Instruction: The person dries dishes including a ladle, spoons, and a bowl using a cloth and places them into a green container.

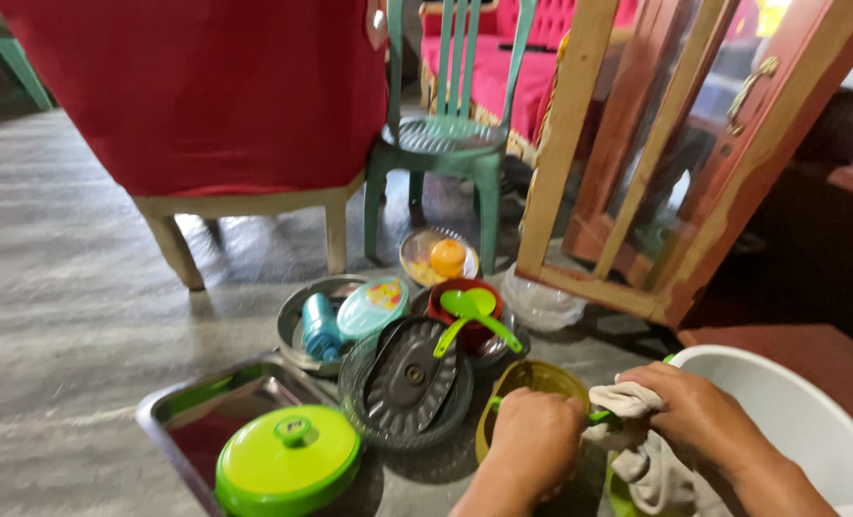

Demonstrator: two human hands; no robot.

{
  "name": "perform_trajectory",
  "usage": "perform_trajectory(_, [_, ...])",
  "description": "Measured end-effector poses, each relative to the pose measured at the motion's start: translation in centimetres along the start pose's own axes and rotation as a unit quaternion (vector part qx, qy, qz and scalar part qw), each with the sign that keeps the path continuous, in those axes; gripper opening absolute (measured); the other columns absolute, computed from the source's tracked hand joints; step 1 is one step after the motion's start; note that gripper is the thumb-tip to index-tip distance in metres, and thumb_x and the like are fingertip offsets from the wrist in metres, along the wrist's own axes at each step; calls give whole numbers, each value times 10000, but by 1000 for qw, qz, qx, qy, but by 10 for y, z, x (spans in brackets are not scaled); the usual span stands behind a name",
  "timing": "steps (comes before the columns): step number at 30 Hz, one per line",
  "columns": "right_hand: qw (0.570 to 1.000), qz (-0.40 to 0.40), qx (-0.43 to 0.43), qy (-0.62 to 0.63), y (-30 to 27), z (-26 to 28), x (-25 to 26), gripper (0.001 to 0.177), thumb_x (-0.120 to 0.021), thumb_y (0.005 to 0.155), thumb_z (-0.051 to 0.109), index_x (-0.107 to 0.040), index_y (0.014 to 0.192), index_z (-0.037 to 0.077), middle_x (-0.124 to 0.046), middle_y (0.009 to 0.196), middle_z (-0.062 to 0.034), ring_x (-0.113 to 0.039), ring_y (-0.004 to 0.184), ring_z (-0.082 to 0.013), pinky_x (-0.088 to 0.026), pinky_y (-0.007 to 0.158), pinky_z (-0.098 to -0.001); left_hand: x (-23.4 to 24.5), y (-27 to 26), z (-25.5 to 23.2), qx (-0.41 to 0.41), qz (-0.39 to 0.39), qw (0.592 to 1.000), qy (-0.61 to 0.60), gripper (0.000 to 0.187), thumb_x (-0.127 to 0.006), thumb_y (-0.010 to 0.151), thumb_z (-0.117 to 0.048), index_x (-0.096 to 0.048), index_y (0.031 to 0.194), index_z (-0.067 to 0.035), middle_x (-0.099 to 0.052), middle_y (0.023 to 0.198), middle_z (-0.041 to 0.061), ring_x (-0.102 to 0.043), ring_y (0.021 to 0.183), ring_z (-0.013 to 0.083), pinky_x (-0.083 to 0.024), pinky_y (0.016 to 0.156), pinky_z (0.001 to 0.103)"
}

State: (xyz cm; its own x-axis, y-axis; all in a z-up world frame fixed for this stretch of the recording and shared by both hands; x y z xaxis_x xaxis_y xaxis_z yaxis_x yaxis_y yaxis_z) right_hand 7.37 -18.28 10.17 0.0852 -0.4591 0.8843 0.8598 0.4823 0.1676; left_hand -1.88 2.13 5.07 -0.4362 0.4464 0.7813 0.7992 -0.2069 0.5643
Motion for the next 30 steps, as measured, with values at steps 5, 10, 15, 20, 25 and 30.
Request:
perform_trajectory(5, [912,-48,-118,391,10,-23,-5,342,-694,788,-62,-779,1108,24,-787,1005,-127,-727,908,-228,-574,799,-353,22,9,-5,110,15,989,-96,72,-688,827,-140,-685,849,-72,-717,842,146,-689,818,380,-503,709,531])
perform_trajectory(10, [766,-184,-133,601,18,-18,-3,279,-658,920,77,-679,1197,51,-723,1079,-94,-692,896,-198,-544,791,-344,1,20,-14,269,-16,918,-292,195,-701,889,-241,-766,1072,-224,-757,879,121,-710,894,341,-537,785,475])
perform_trajectory(15, [738,-143,-269,602,28,-24,-30,407,-645,980,266,-693,1230,-52,-750,1092,-197,-714,901,-277,-554,813,-381,-107,20,9,204,-184,880,-388,212,-700,854,-171,-801,1039,-194,-778,819,134,-812,808,216,-618,735,347])
perform_trajectory(20, [728,-94,-171,658,44,-50,-63,428,-664,893,219,-692,1234,-38,-788,1077,-154,-751,920,-236,-585,812,-366,-210,20,56,187,-228,886,-357,218,-845,752,-203,-854,969,-188,-657,652,113,-698,613,213,-555,587,357])
perform_trajectory(25, [693,-40,-224,685,41,-55,-73,411,-730,883,147,-690,1253,-28,-758,1043,-175,-720,920,-274,-545,819,-419,-176,41,79,34,-136,933,-332,249,-765,731,-141,-831,967,-181,-696,827,107,-692,808,275,-549,751,390])
perform_trajectory(30, [739,-35,-195,643,47,-45,-68,400,-719,846,124,-726,1205,-51,-809,1029,-154,-763,930,-255,-577,856,-383,-44,85,32,235,-187,913,-276,218,-754,721,-170,-774,926,-98,-713,990,123,-660,1004,305,-524,876,417])
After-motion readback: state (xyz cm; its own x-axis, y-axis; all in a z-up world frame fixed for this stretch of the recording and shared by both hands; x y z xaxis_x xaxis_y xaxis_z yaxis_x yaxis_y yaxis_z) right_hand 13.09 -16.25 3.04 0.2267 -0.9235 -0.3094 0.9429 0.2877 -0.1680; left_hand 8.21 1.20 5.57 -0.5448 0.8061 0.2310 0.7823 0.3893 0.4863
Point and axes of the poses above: each hand's wrist, its own y-axis towards the middle knuckle, its own x-axis out of the back of the hand, z = x × y, the point moved 1 cm from there along y, towards the middle knuckle
